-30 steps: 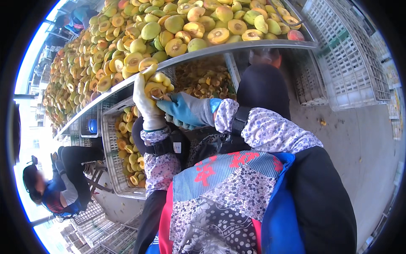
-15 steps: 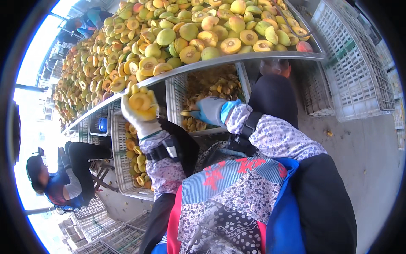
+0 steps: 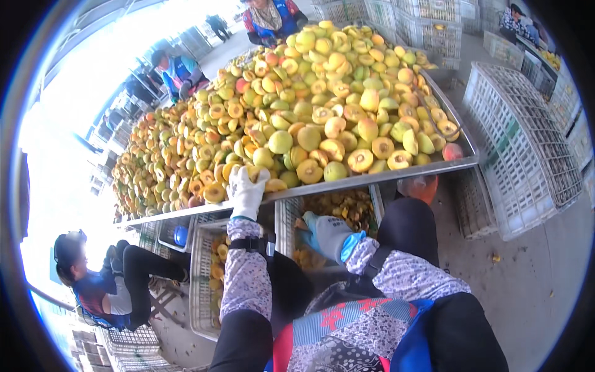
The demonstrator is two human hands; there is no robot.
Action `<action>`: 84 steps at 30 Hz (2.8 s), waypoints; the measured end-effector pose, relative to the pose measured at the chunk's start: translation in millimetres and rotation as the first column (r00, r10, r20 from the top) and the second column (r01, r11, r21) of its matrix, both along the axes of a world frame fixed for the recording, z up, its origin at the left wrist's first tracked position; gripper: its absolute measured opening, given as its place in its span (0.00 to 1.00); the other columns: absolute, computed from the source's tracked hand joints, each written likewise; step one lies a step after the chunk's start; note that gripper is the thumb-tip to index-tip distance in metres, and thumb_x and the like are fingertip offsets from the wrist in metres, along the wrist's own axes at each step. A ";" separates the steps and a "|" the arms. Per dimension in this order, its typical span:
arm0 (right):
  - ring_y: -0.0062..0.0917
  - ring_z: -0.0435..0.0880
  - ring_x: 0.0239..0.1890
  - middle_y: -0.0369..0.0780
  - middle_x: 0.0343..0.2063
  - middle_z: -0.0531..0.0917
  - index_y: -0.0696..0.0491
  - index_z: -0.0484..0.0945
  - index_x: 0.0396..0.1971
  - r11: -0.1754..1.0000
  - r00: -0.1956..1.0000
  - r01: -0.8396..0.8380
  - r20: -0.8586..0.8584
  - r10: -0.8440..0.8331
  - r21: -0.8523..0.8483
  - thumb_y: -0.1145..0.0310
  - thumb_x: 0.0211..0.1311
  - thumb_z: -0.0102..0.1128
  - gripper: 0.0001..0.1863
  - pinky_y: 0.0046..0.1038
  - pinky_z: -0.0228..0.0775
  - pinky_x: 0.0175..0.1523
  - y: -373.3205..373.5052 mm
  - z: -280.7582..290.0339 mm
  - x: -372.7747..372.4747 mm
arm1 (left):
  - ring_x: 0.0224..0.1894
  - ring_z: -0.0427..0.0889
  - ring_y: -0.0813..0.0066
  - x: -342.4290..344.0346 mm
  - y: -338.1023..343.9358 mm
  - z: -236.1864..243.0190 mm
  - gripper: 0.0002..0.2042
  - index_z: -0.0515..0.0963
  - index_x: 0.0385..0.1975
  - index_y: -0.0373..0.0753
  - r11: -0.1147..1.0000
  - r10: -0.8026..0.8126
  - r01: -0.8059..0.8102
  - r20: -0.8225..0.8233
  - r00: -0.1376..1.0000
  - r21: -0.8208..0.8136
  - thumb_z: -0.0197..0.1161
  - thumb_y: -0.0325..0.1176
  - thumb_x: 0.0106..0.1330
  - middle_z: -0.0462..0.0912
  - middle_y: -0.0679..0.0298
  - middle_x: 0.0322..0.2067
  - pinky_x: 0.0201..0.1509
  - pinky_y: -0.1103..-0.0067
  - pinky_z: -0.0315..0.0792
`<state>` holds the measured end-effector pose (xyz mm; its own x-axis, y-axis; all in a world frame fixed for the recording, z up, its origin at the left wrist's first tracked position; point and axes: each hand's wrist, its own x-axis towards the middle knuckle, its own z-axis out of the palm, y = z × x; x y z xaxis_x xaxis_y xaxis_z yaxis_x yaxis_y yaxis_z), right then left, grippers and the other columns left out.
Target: The person is using a manual peach pitting tool to remove pits from peaches at an industrial sorting table.
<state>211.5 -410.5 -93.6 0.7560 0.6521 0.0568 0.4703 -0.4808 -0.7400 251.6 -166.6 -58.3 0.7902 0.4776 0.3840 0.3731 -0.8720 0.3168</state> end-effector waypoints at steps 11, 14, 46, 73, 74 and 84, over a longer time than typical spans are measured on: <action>0.52 0.81 0.34 0.53 0.28 0.82 0.56 0.73 0.35 0.876 0.997 0.025 0.055 -0.059 0.481 0.60 0.65 0.61 0.14 0.46 0.72 0.34 12.0 18.0 -4.3 | 0.50 0.79 0.71 -54.6 -42.4 38.0 0.25 0.70 0.61 0.43 0.099 0.214 0.577 0.583 0.784 -0.811 0.65 0.29 0.62 0.76 0.60 0.53 0.53 0.75 0.76; 0.53 0.80 0.34 0.53 0.28 0.82 0.56 0.74 0.38 0.833 0.997 0.011 0.055 -0.050 0.553 0.60 0.66 0.59 0.14 0.46 0.72 0.35 13.8 22.5 -2.7 | 0.56 0.76 0.62 -73.6 -70.9 25.1 0.26 0.67 0.62 0.38 -0.232 0.216 0.648 0.611 0.761 -0.725 0.60 0.44 0.68 0.73 0.58 0.57 0.50 0.66 0.79; 0.54 0.81 0.35 0.56 0.27 0.81 0.57 0.78 0.38 0.919 0.962 -0.100 -0.198 0.187 0.381 0.48 0.69 0.50 0.24 0.44 0.73 0.36 23.2 -2.1 -20.8 | 0.36 0.84 0.60 -82.7 -105.1 -6.6 0.25 0.78 0.42 0.29 -0.060 0.311 0.626 0.581 0.752 -0.778 0.48 0.50 0.74 0.83 0.51 0.38 0.37 0.68 0.82; 0.50 0.83 0.38 0.52 0.33 0.84 0.55 0.78 0.42 0.949 1.000 -0.004 0.026 0.013 -0.314 0.49 0.66 0.53 0.22 0.47 0.73 0.42 -23.2 -3.8 10.6 | 0.43 0.82 0.62 -130.6 6.1 18.8 0.22 0.77 0.51 0.37 0.224 0.583 0.482 0.512 0.631 -0.847 0.50 0.48 0.69 0.83 0.58 0.41 0.41 0.64 0.78; 0.49 0.83 0.38 0.52 0.33 0.84 0.55 0.78 0.41 0.958 0.999 0.034 0.014 -0.032 -0.285 0.49 0.66 0.53 0.22 0.48 0.73 0.42 -23.7 1.6 12.0 | 0.40 0.83 0.66 -139.1 21.5 23.9 0.20 0.79 0.49 0.36 0.547 0.523 0.149 0.475 0.707 -0.824 0.54 0.46 0.69 0.84 0.60 0.38 0.43 0.68 0.78; 0.50 0.82 0.41 0.53 0.36 0.84 0.53 0.76 0.46 0.975 0.996 -0.088 -0.040 0.081 -0.206 0.48 0.64 0.56 0.23 0.47 0.73 0.45 -4.2 0.5 0.0 | 0.50 0.81 0.49 -22.7 15.6 19.6 0.31 0.79 0.44 0.31 0.990 0.132 -0.112 -0.259 0.957 0.091 0.61 0.57 0.55 0.82 0.40 0.42 0.57 0.66 0.71</action>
<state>211.5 -414.6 -93.1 0.6970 0.7087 -0.1091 0.4938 -0.5848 -0.6436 228.9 -151.0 -38.7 0.8056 0.5548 0.2077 0.5398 -0.8319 0.1284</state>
